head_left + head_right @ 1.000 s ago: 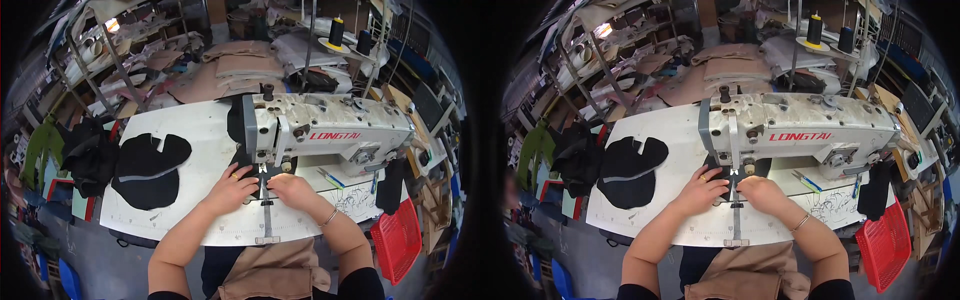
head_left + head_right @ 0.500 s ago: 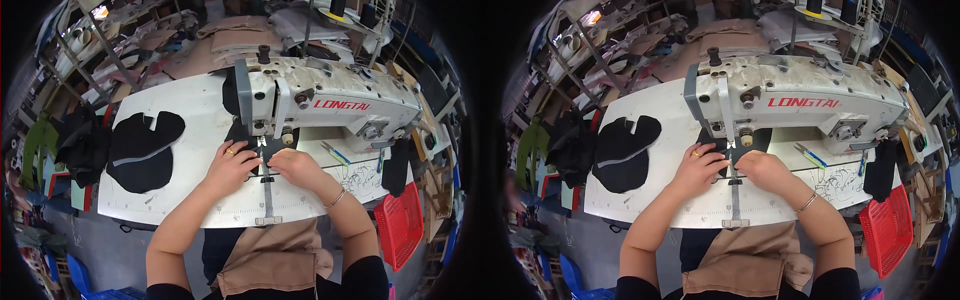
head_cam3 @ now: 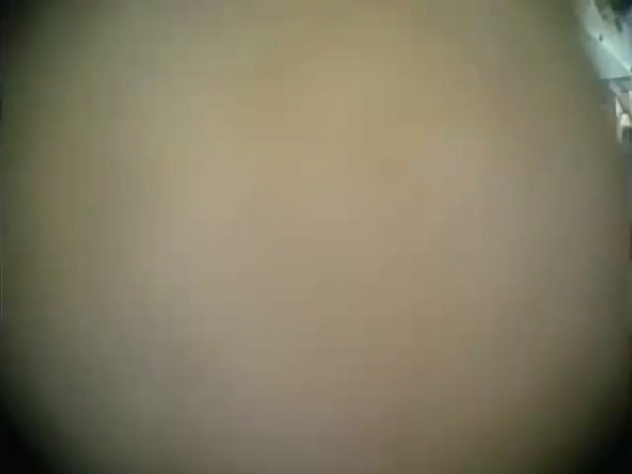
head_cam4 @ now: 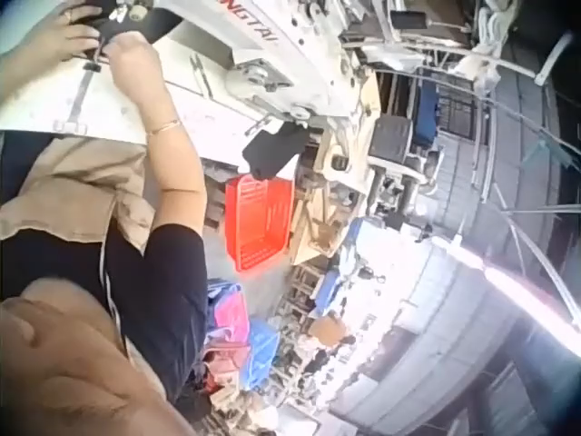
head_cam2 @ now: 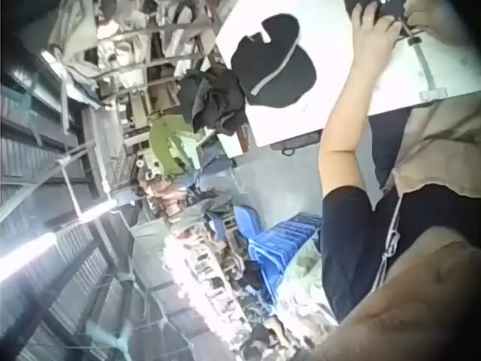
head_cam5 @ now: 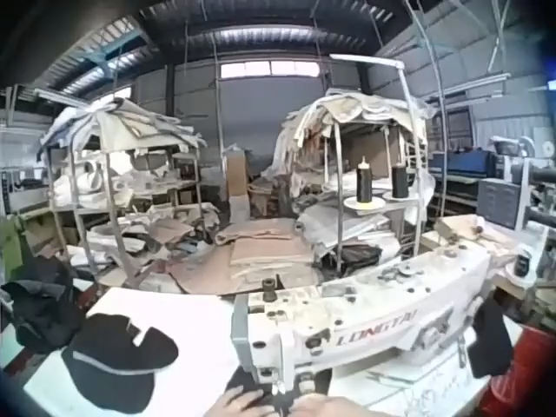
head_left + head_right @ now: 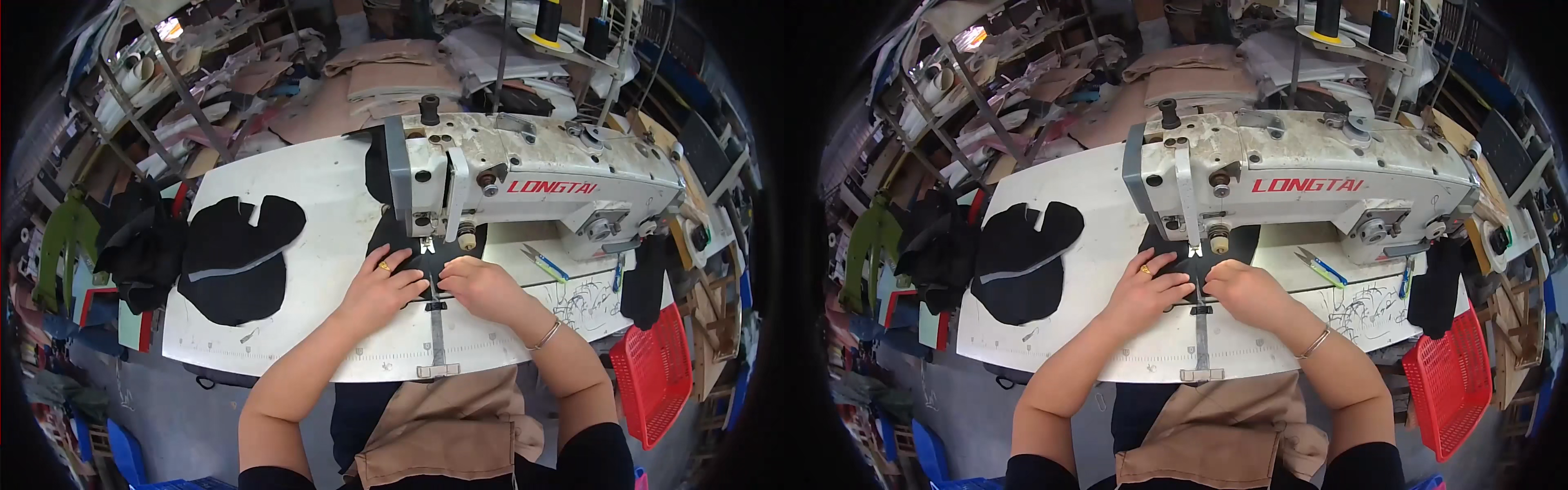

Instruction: Stitching together black fabric shoe upper components using an industrial sewing machine.

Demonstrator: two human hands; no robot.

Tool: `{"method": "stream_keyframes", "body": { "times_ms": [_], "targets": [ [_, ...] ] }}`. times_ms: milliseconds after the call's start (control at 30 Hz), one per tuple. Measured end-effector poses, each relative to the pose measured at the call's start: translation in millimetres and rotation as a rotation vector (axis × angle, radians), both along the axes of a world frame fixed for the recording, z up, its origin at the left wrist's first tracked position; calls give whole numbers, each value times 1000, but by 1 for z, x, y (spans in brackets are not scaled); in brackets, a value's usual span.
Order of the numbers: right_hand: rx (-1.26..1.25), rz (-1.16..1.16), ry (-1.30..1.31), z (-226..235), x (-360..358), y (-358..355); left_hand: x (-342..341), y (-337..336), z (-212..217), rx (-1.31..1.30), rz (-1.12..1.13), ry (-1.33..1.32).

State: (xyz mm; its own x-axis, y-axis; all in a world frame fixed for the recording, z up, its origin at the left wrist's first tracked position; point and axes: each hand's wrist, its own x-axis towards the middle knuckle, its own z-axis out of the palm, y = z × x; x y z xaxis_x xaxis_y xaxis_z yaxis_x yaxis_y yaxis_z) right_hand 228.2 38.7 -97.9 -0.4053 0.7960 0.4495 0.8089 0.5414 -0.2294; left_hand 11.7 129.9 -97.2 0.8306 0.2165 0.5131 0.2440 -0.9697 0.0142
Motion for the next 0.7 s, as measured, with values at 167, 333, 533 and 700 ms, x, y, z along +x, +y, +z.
{"method": "stream_keyframes", "body": {
  "times_ms": [167,333,533,700],
  "targets": [
    [18,14,-40,4,-6,-3,1,4,-15,-284,6,-184],
    [25,39,-98,2,-6,-4,1,0,-14,-122,-28,-78],
    [33,18,-91,1,-7,-1,1,5,-15,-104,-23,-55],
    [34,-12,-112,3,-6,6,2,14,-12,-77,-4,-50]
  ]
}}
